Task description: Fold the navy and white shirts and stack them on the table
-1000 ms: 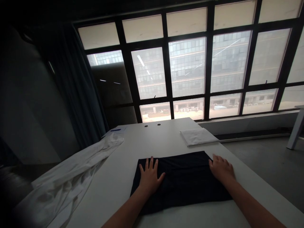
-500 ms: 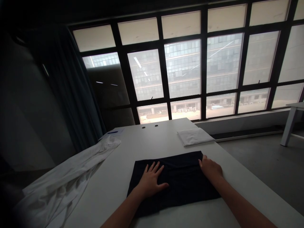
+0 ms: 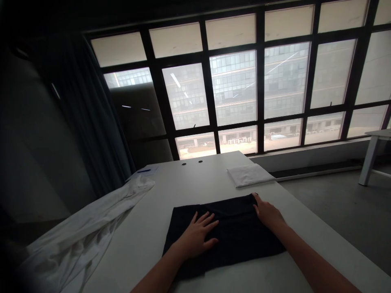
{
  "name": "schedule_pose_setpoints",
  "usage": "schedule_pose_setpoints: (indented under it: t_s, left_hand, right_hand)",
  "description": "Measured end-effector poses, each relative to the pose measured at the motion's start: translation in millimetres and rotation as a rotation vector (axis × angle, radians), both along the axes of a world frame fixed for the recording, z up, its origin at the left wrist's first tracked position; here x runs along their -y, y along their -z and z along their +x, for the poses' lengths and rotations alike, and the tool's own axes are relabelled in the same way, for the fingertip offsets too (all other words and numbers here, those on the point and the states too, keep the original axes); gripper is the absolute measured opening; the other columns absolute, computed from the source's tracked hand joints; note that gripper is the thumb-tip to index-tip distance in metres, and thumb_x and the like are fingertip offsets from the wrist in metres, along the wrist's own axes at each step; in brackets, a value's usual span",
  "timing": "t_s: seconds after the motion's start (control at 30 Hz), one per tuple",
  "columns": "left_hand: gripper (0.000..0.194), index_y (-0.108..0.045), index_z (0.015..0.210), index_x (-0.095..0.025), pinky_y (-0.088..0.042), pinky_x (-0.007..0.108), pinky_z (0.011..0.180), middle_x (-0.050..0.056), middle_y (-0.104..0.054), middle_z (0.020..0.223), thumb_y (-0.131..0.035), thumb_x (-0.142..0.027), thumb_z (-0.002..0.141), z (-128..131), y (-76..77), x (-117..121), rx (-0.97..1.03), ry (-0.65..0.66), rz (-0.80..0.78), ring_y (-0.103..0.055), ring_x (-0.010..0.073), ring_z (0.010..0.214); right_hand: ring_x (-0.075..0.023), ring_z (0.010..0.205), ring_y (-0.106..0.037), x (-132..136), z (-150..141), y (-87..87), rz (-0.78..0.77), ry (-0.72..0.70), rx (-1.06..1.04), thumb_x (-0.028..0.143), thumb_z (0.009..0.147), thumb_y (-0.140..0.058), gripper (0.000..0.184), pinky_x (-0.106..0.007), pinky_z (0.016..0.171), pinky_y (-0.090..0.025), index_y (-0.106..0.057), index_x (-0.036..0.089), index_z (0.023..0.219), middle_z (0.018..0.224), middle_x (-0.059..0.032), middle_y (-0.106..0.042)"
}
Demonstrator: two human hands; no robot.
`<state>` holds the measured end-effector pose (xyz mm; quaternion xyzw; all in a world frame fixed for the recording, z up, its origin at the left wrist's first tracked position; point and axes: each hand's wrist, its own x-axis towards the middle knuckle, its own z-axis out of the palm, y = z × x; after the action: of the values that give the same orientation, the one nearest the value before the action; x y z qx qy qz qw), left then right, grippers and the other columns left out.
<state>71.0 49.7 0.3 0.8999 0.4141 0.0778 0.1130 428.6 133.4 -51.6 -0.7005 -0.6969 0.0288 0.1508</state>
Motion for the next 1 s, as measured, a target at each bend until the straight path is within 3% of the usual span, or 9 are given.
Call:
schedule_pose_setpoints:
  t_s: [0.07,0.13,0.27,0.43,0.63,0.8,1.0]
  left_hand:
    - [0.069,-0.031,0.155,-0.040,-0.004,0.068,0.120,0.003,-0.025,0.165,-0.039,-0.073,0.094,0,1.3,-1,-0.007,-0.019,-0.035,-0.017,0.0320,0.153]
    - [0.070,-0.028,0.156,-0.040,-0.002,0.070,0.119,0.003,-0.021,0.166,-0.037,-0.073,0.095,1,2.4,-2,-0.014,-0.021,-0.052,-0.014,0.0324,0.154]
    - [0.072,-0.022,0.158,-0.039,0.001,0.072,0.117,0.003,-0.014,0.168,-0.034,-0.073,0.095,3,4.2,-1,-0.033,-0.011,-0.093,-0.009,0.0335,0.154]
    - [0.077,-0.022,0.159,-0.035,0.000,0.071,0.118,0.004,-0.014,0.168,-0.036,-0.072,0.094,6,8.1,2,-0.035,-0.035,-0.129,-0.009,0.0354,0.154]
    - [0.096,-0.039,0.152,-0.027,-0.017,0.066,0.118,0.011,-0.040,0.158,-0.055,-0.084,0.076,13,0.0,-1,0.026,-0.104,-0.021,-0.033,0.0392,0.145]
    - [0.113,-0.032,0.156,-0.030,-0.007,0.065,0.121,0.009,-0.021,0.167,-0.057,-0.092,0.065,18,3.5,-14,0.024,-0.069,-0.040,-0.015,0.0413,0.152]
    - [0.124,-0.013,0.161,-0.032,0.004,0.070,0.118,0.009,-0.006,0.168,-0.057,-0.093,0.062,21,16.3,-21,-0.015,-0.060,-0.119,-0.001,0.0440,0.152]
  right_hand:
    - [-0.0301,0.100,-0.071,-4,5,-3.4,0.038,-0.066,-0.091,0.026,0.099,-0.039,0.051,-0.039,0.086,-0.049,-0.044,0.023,0.149,0.111,-0.0139,-0.074]
    - [-0.0266,0.109,-0.069,-7,10,-9.6,0.069,-0.108,-0.212,0.023,0.096,-0.041,0.045,-0.036,0.095,-0.046,-0.060,0.024,0.136,0.118,-0.0099,-0.073]
    - [-0.0261,0.110,-0.068,-13,15,-24.2,0.074,-0.056,-0.335,0.023,0.092,-0.043,0.036,-0.034,0.099,-0.046,-0.075,0.019,0.109,0.115,-0.0093,-0.075]
    - [-0.0247,0.110,-0.068,-9,14,-51.5,0.078,-0.046,-0.415,0.022,0.089,-0.044,0.039,-0.032,0.097,-0.048,-0.075,0.017,0.112,0.116,-0.0091,-0.075]
    - [-0.0239,0.087,-0.073,15,0,-101.7,-0.049,-0.063,-0.793,0.025,0.082,-0.057,0.051,-0.032,0.081,-0.054,-0.066,0.018,0.132,0.104,-0.0073,-0.078]
    - [-0.0227,0.081,-0.072,29,-13,-120.3,-0.066,-0.122,-0.976,0.027,0.077,-0.064,0.057,-0.032,0.076,-0.054,-0.064,0.020,0.134,0.108,-0.0077,-0.077]
    - [-0.0245,0.094,-0.072,26,-42,-140.3,0.138,-0.079,-0.913,0.026,0.077,-0.064,0.054,-0.035,0.088,-0.054,-0.066,0.019,0.131,0.110,-0.0083,-0.076]
